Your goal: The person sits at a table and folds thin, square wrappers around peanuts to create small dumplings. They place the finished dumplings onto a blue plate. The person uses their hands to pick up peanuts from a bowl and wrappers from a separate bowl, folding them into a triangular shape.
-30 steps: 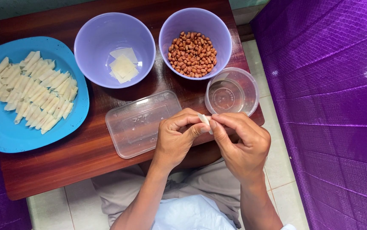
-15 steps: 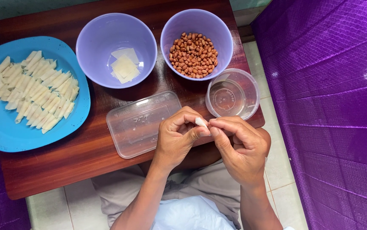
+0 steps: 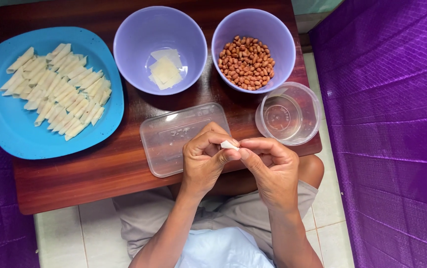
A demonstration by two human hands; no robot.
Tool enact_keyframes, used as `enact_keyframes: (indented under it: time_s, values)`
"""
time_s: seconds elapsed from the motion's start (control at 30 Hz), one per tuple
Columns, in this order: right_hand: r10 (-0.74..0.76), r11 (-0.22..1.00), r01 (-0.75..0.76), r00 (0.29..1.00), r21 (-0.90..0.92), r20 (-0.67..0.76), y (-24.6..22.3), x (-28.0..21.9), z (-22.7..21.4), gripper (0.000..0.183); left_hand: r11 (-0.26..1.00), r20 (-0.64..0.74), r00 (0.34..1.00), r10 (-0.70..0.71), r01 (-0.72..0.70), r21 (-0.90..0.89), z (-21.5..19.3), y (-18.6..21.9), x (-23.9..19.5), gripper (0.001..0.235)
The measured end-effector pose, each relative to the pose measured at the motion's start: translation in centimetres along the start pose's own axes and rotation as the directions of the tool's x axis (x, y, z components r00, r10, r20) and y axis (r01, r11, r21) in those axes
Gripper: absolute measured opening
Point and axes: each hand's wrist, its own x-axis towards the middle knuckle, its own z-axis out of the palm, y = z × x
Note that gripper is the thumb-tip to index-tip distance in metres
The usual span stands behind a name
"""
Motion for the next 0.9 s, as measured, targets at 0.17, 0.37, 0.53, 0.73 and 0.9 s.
enact_keyframes:
  time_s: [0.17, 0.37, 0.53, 0.73, 0.9]
  values:
    - [0.13, 0.967, -0.139, 0.99, 0.212, 0.055, 1.2, -0.1, 0.3, 0.018, 0.996, 0.023, 0.998, 0.064, -0.065, 0.062, -0.9, 0.6, -0.1, 0.022]
    - [0.144, 0.932, -0.174, 0.983, 0.318, 0.116, 1.8, -0.4, 0.6, 0.016, 0.978, 0.046, 0.989, 0.142, -0.147, 0.145, -1.5, 1.9, -0.3, 0.019]
    - [0.06, 0.932, -0.112, 0.986, 0.344, 0.157, 1.7, -0.8, 0.7, 0.016, 0.966, 0.058, 0.98, 0.189, -0.196, 0.165, -1.9, 2.5, -0.3, 0.018]
    - [-0.052, 0.962, -0.002, 0.981, 0.275, 0.189, 0.9, -0.9, 0.9, 0.011, 0.957, 0.025, 0.972, 0.232, -0.233, 0.175, -2.1, 2.0, -0.3, 0.043]
    - [-0.106, 0.981, 0.06, 0.962, 0.184, 0.253, 0.2, -0.6, 1.1, 0.009, 0.956, 0.046, 0.971, 0.233, -0.237, 0.171, -2.2, 2.1, -0.3, 0.04]
